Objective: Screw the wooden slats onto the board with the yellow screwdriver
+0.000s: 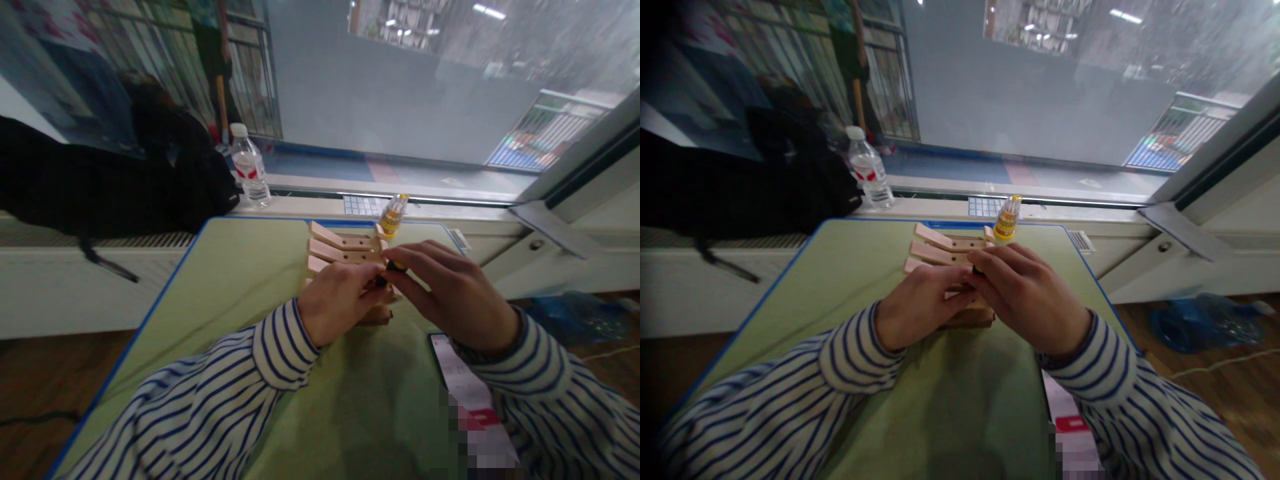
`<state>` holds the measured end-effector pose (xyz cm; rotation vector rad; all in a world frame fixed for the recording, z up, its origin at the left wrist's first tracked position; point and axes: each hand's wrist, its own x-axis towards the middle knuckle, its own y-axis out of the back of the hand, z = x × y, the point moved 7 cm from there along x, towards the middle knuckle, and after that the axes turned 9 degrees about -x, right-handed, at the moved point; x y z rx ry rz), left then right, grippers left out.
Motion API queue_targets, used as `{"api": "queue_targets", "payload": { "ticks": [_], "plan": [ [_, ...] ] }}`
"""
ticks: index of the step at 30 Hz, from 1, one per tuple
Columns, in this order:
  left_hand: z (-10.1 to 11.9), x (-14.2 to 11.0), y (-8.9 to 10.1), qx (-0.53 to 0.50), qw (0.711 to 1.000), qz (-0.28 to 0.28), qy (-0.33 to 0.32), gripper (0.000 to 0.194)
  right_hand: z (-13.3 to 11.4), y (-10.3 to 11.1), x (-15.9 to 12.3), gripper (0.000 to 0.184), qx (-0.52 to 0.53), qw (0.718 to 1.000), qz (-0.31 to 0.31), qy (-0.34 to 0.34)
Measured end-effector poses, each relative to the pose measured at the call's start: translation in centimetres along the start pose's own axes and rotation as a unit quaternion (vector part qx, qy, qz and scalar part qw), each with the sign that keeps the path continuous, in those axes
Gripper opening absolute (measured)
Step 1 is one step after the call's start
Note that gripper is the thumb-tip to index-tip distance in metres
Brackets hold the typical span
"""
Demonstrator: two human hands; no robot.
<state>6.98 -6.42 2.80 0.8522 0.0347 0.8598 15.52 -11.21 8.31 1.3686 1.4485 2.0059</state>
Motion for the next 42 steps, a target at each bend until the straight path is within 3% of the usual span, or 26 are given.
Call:
{"api": "queue_targets", "payload": {
  "ticks": [7, 13, 35, 42],
  "plan": [
    [-0.29, -0.17, 0.41, 0.008, 0.999, 0.030, 0.006, 0.019, -0.13, -0.21, 0.28, 0.020, -0.004, 1.000, -0.002, 0.003],
    [-0.77, -0.44, 0.44, 0.030, 0.999, 0.033, 0.010, 0.014, -0.39, -0.34, 0.42, 0.033, 0.010, 1.000, -0.017, 0.019],
    [0.00, -0.14, -0.09, 0.019, 1.000, 0.000, -0.015, 0.018, 0.23, -0.39, -0.35, 0.025, 0.033, 0.999, 0.015, 0.001],
    [-0.04, -0.16, 0.32, 0.010, 1.000, 0.029, -0.006, 0.023, 0.39, -0.36, -0.27, 0.026, 0.029, 0.999, 0.014, -0.015]
  ]
}}
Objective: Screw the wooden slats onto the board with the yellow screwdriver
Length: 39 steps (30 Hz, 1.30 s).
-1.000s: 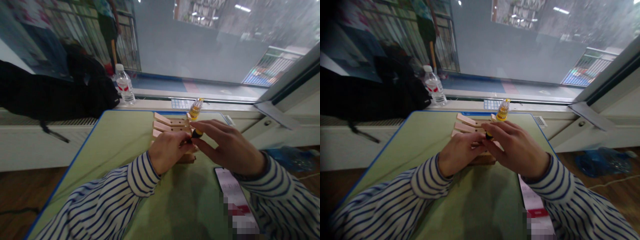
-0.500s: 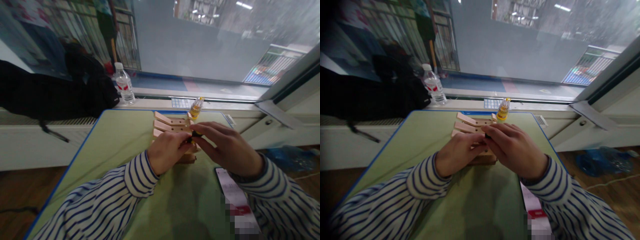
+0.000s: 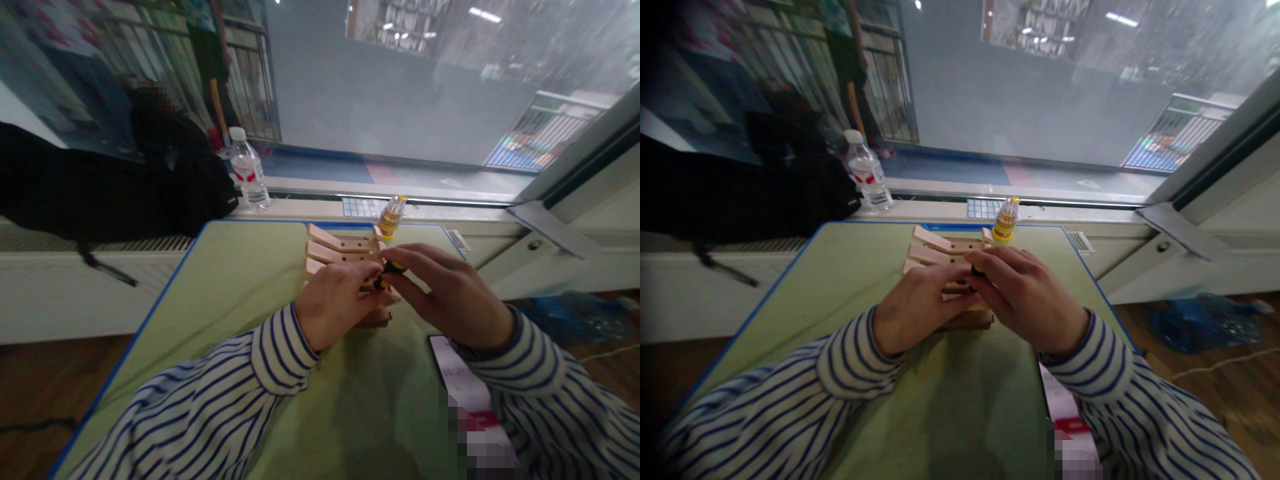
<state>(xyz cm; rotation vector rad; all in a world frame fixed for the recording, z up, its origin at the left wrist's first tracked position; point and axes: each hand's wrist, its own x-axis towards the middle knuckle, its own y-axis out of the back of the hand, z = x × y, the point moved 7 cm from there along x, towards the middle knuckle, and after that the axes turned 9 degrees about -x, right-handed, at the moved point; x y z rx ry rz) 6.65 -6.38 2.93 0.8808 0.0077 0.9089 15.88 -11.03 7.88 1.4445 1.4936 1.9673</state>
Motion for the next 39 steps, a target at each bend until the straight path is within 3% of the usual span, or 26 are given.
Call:
{"api": "queue_targets", "payload": {
  "ticks": [7, 13, 32, 39],
  "plan": [
    [-0.57, -0.35, 0.21, 0.011, 1.000, 0.016, -0.001, 0.015, -0.49, 0.15, 0.42, 0.038, -0.017, 0.999, -0.020, 0.025],
    [-0.54, -0.32, -0.07, 0.013, 1.000, -0.001, 0.002, 0.013, -0.55, -0.14, 0.36, 0.028, -0.013, 0.998, -0.045, 0.033],
    [0.15, 0.01, -0.42, -0.005, 0.999, -0.032, -0.016, 0.021, 0.12, -0.13, -0.12, 0.026, 0.018, 1.000, -0.015, 0.003],
    [0.09, 0.06, -0.05, -0.025, 1.000, -0.008, -0.009, 0.022, 0.08, -0.16, -0.04, 0.024, 0.010, 1.000, -0.013, 0.002]
  ]
}}
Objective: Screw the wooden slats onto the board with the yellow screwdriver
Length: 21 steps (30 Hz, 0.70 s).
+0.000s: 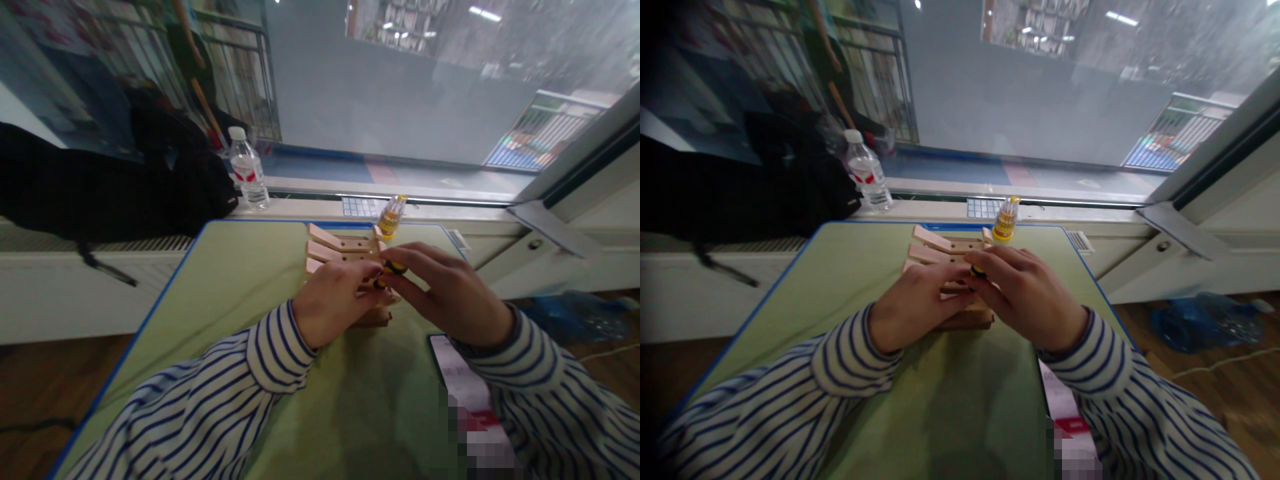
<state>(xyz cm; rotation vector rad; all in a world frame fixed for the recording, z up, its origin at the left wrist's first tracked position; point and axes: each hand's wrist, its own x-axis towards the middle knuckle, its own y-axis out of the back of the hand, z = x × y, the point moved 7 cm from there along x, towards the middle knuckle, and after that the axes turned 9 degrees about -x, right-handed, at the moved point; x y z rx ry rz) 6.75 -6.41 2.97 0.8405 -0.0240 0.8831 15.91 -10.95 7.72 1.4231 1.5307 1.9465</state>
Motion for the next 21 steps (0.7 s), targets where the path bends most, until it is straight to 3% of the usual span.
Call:
{"api": "queue_targets", "payload": {
  "ticks": [4, 9, 14, 21],
  "plan": [
    [-0.18, -0.08, 0.17, 0.045, 0.999, 0.007, 0.001, 0.020, -0.10, -0.17, 0.17, 0.026, -0.013, 1.000, -0.013, 0.006],
    [-0.43, -0.21, 0.28, 0.066, 0.998, 0.004, -0.007, 0.017, -0.39, -0.17, 0.28, 0.044, -0.019, 0.999, -0.029, 0.020],
    [-0.56, -0.25, 0.21, 0.066, 0.998, 0.001, -0.007, 0.016, -0.48, -0.19, 0.22, 0.032, -0.017, 0.999, -0.033, 0.029],
    [-0.20, -0.17, 0.17, 0.053, 0.998, -0.010, -0.011, 0.016, -0.19, -0.14, -0.04, 0.030, -0.021, 0.999, -0.019, 0.021]
  ]
}}
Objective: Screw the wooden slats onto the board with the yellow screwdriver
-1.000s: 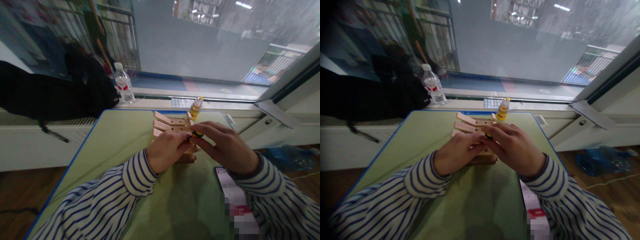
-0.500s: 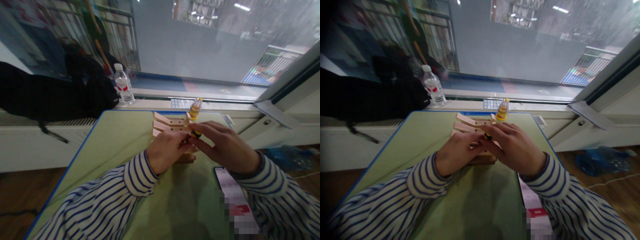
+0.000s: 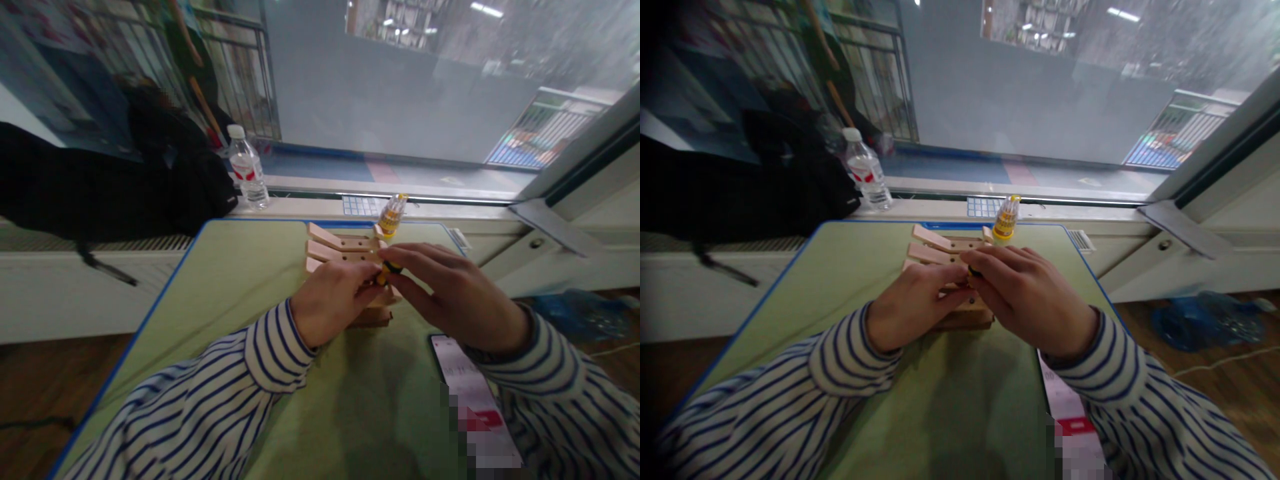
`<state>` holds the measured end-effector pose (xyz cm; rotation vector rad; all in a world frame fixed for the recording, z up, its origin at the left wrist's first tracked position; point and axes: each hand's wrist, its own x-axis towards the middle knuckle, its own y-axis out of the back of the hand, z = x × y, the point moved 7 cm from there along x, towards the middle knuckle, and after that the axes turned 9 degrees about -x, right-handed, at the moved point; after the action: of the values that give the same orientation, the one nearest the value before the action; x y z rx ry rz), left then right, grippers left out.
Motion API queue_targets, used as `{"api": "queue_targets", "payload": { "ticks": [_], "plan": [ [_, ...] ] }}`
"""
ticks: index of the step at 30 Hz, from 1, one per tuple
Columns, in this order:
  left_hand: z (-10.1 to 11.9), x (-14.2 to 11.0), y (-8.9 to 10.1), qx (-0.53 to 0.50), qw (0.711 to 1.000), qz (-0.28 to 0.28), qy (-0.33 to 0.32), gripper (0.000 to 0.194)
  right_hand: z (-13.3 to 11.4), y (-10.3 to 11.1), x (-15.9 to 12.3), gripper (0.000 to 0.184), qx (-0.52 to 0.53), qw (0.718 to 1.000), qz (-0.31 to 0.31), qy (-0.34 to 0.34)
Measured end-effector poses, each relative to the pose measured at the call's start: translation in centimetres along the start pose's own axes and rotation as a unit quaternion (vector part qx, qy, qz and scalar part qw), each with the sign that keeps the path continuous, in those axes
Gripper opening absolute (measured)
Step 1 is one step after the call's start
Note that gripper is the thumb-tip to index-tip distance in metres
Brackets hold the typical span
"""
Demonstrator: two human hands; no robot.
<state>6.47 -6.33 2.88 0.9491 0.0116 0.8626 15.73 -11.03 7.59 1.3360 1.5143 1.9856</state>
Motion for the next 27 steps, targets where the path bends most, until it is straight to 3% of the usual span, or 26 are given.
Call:
{"api": "queue_targets", "payload": {
  "ticks": [14, 27],
  "plan": [
    [0.34, 0.26, -0.59, -0.031, 0.998, -0.045, -0.030, 0.018, 0.17, 0.17, -0.23, 0.025, 0.012, 0.999, 0.032, -0.016],
    [-0.13, 0.06, -0.36, -0.014, 1.000, 0.006, -0.006, 0.016, -0.42, 0.21, 0.35, 0.029, 0.009, 1.000, 0.021, 0.005]
  ]
}}
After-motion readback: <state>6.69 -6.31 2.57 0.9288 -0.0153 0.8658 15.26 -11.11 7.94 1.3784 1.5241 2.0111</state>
